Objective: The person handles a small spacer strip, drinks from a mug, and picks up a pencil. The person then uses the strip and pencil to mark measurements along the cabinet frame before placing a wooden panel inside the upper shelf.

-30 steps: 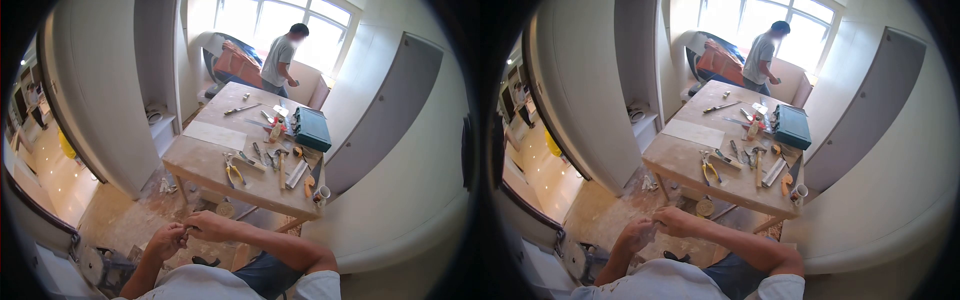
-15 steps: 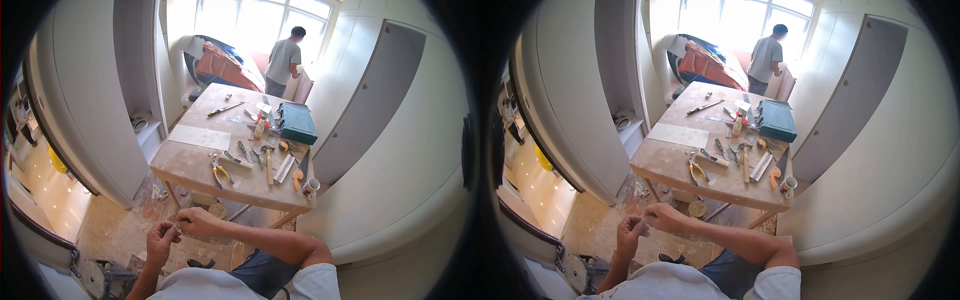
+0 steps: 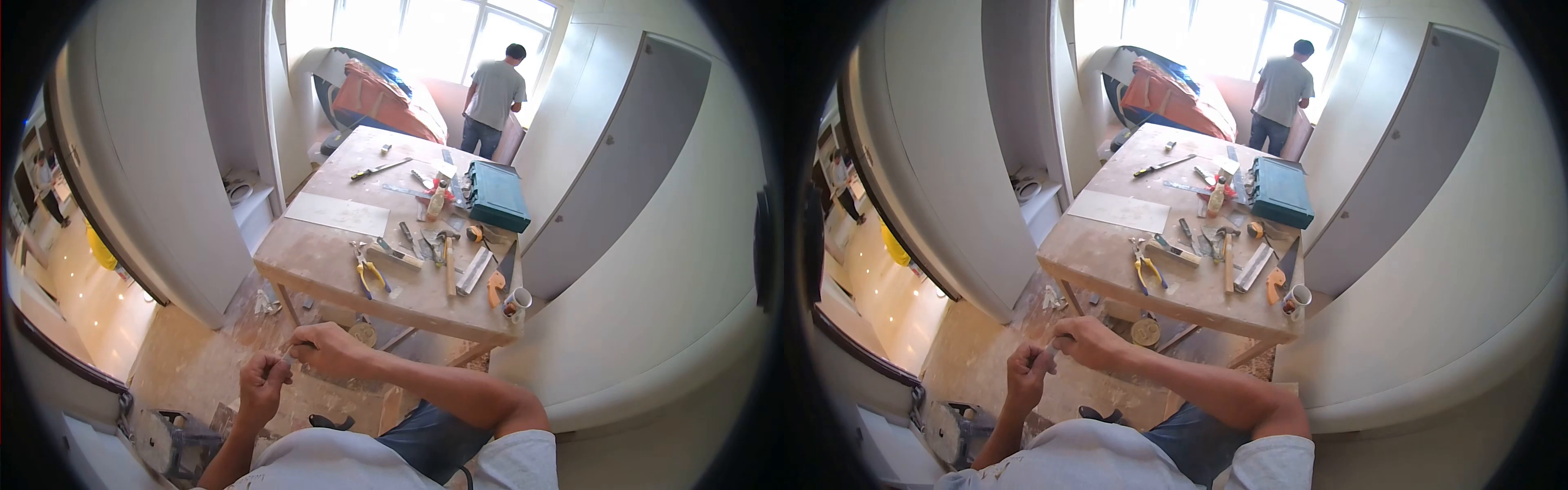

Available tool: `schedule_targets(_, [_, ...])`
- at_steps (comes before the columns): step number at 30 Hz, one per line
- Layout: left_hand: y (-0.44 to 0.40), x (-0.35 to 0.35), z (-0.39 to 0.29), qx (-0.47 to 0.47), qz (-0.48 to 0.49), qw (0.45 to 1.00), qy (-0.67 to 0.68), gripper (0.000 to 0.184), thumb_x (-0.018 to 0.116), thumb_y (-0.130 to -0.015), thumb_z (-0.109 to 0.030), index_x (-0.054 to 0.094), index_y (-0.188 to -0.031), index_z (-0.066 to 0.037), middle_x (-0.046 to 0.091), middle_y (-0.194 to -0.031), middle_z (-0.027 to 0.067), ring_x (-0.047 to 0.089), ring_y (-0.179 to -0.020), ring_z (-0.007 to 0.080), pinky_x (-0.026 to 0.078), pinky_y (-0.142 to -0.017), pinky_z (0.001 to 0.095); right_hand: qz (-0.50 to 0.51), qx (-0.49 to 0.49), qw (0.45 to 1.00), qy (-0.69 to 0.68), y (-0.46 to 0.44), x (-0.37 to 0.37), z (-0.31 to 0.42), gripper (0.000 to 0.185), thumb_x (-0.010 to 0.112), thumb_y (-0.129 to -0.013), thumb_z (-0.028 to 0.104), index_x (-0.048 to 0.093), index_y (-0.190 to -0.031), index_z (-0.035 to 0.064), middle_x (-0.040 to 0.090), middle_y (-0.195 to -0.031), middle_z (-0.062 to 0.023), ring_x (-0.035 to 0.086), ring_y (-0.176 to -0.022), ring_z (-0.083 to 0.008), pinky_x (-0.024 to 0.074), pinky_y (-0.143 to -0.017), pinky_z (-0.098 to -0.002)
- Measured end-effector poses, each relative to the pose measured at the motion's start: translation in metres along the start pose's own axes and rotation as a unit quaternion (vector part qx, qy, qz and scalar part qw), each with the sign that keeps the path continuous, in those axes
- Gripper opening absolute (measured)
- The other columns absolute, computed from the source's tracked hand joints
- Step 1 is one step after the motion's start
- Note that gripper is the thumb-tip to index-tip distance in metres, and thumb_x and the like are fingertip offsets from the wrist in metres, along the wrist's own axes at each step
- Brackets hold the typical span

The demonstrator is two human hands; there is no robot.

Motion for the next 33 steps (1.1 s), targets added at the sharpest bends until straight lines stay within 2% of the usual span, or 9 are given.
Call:
schedule_targets(4, [-0.006,0.005,0.002,-0.008,-0.022,0.999,0.038,0.009,0.064,-0.099,-0.009,0.062,-0.095,-0.001,0.067,-0.079,0.004,0.061,-0.07,0.0087,0.051,-0.068,0.0249,-0.017,-0.031,0.999,0.038,-0.002,0.001,-0.012,0.017,0.066,-0.088,0.012,0.066,-0.095,-0.0031,0.067,-0.086,-0.025,0.066,-0.082,-0.0413,0.0509,-0.073,-0.0443])
schedule_targets(7, [-0.008,0.004,-0.003,0.02,-0.016,0.998,-0.05,0.007,0.066,-0.097,-0.007,0.063,-0.098,-0.001,0.067,-0.081,0.0039,0.063,-0.071,0.0085,0.052,-0.068,0.0249,-0.01,-0.026,0.998,0.053,-0.002,0.003,-0.019,0.019,0.067,-0.093,0.017,0.068,-0.101,0.0002,0.069,-0.088,-0.021,0.067,-0.083,-0.0339,0.0518,-0.076,-0.0399])
schedule_targets(9, [-0.008,0.005,0.002,-0.045,-0.027,0.996,0.065,0.007,0.068,-0.095,-0.007,0.063,-0.098,-0.002,0.067,-0.083,0.0023,0.062,-0.073,0.0078,0.053,-0.069,0.0249,-0.027,-0.03,0.999,0.014,-0.001,0.001,-0.013,0.016,0.065,-0.089,0.012,0.067,-0.096,-0.0031,0.065,-0.085,-0.0262,0.065,-0.081,-0.0424,0.0504,-0.073,-0.0449])
schedule_targets(10, [-0.009,0.004,0.001,-0.045,-0.029,0.996,0.066,0.007,0.068,-0.095,-0.007,0.063,-0.098,-0.002,0.067,-0.083,0.0023,0.062,-0.073,0.0078,0.053,-0.069,0.0249,-0.025,-0.03,0.999,0.015,-0.001,0.002,-0.01,0.016,0.065,-0.089,0.012,0.067,-0.096,-0.0031,0.065,-0.085,-0.0262,0.065,-0.081,-0.0424,0.0504,-0.073,-0.0449])
schedule_targets(19, [-0.006,0.003,-0.002,-0.02,0.002,1.0,0.011,0.008,0.067,-0.096,-0.009,0.061,-0.097,-0.004,0.064,-0.083,0.0005,0.06,-0.073,0.0067,0.054,-0.068,0.025,-0.046,-0.026,0.998,-0.021,0.005,0.004,-0.002,0.013,0.066,-0.088,0.007,0.069,-0.097,-0.0018,0.069,-0.091,-0.0225,0.068,-0.086,-0.0344,0.0523,-0.077,-0.0404])
schedule_targets(28, [0.005,0.005,0.0,-0.001,-0.043,0.999,0.02,0.009,0.066,-0.097,-0.01,0.062,-0.098,-0.003,0.063,-0.079,0.0016,0.059,-0.069,0.0068,0.05,-0.064,0.0239,-0.024,-0.03,0.999,-0.035,0.005,0.009,-0.001,0.015,0.067,-0.087,0.006,0.071,-0.099,-0.0018,0.07,-0.09,-0.0215,0.07,-0.084,-0.0286,0.0528,-0.078,-0.0394])
schedule_targets(30, [0.006,0.004,0.005,-0.001,-0.024,1.0,-0.006,0.009,0.067,-0.097,-0.011,0.063,-0.1,-0.004,0.064,-0.081,0.0029,0.06,-0.071,0.0086,0.05,-0.065,0.0262,-0.004,0.017,0.999,0.046,0.004,0.011,-0.009,0.017,0.067,-0.09,0.009,0.073,-0.104,0.0018,0.073,-0.093,-0.0159,0.071,-0.087,-0.0228,0.0542,-0.08,-0.0344])
schedule_targets(32, [0.006,0.001,0.01,0.001,-0.01,0.999,-0.041,0.009,0.066,-0.097,-0.008,0.062,-0.102,-0.002,0.065,-0.087,0.0056,0.066,-0.079,0.012,0.056,-0.072,0.0277,-0.021,-0.027,0.998,0.046,0.004,0.012,0.001,0.018,0.065,-0.091,0.01,0.073,-0.105,0.0019,0.074,-0.092,-0.0153,0.071,-0.084,-0.0197,0.0546,-0.077,-0.0344])
schedule_targets(33, [0.007,-0.001,0.005,0.029,-0.002,0.998,-0.058,0.01,0.065,-0.097,-0.009,0.062,-0.104,-0.002,0.065,-0.089,0.0066,0.066,-0.08,0.0136,0.056,-0.072,0.0296,-0.005,0.016,0.998,0.063,0.005,0.014,0.005,0.018,0.065,-0.089,0.009,0.073,-0.104,0.0012,0.073,-0.094,-0.0172,0.071,-0.087,-0.0244,0.0544,-0.079,-0.0354])
Point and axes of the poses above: each hand's wrist, its own y-axis away from the middle knuckle, its own x-axis out of the palm, z = x × y, the point moved 6 cm from there along -y, towards the middle knuckle
